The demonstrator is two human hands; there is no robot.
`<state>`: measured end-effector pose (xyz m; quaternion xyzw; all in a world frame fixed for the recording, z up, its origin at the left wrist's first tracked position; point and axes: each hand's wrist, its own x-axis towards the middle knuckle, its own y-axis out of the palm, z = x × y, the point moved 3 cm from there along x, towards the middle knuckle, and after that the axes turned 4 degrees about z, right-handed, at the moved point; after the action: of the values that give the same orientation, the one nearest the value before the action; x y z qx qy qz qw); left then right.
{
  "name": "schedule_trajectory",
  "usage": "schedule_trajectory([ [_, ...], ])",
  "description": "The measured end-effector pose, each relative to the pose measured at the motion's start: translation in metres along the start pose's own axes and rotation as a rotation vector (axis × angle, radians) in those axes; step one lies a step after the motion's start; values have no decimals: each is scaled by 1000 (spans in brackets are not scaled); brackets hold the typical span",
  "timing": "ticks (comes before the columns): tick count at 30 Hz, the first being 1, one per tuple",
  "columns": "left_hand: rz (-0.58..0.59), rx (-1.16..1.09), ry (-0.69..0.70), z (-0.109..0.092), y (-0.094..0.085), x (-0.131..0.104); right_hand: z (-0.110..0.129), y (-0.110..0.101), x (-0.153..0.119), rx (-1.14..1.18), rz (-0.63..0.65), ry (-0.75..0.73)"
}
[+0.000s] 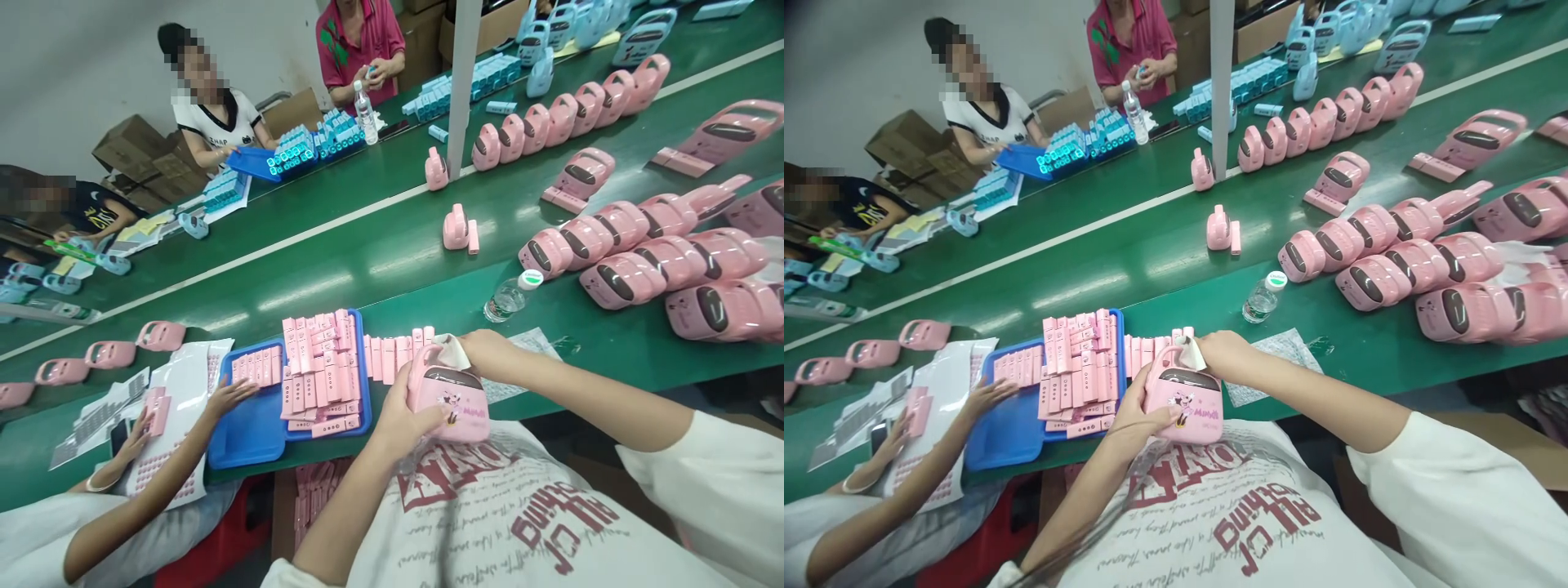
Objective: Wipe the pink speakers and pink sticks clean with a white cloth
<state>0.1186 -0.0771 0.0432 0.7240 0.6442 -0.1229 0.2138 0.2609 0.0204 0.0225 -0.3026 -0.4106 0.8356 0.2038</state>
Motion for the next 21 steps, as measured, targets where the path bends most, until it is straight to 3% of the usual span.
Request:
schedule_trajectory([
  [2, -7, 12, 13, -2, 1, 2, 3, -2, 3, -56, -12, 54],
  [5, -49, -19, 22, -5, -5, 3, 3, -6, 0, -42, 8, 8],
  [10, -80, -4, 71, -10, -16, 0, -1, -7, -8, 187, -1, -268],
  [12, -86, 53, 56, -12, -12, -2, -1, -6, -4, 183, -19, -215],
  [16, -105, 200, 52, -18, -4, -2, 3, -4, 9, -65, -48, 60],
  [21, -106, 82, 69, -19, -13, 5, -2, -2, 10, -33, -14, -20],
])
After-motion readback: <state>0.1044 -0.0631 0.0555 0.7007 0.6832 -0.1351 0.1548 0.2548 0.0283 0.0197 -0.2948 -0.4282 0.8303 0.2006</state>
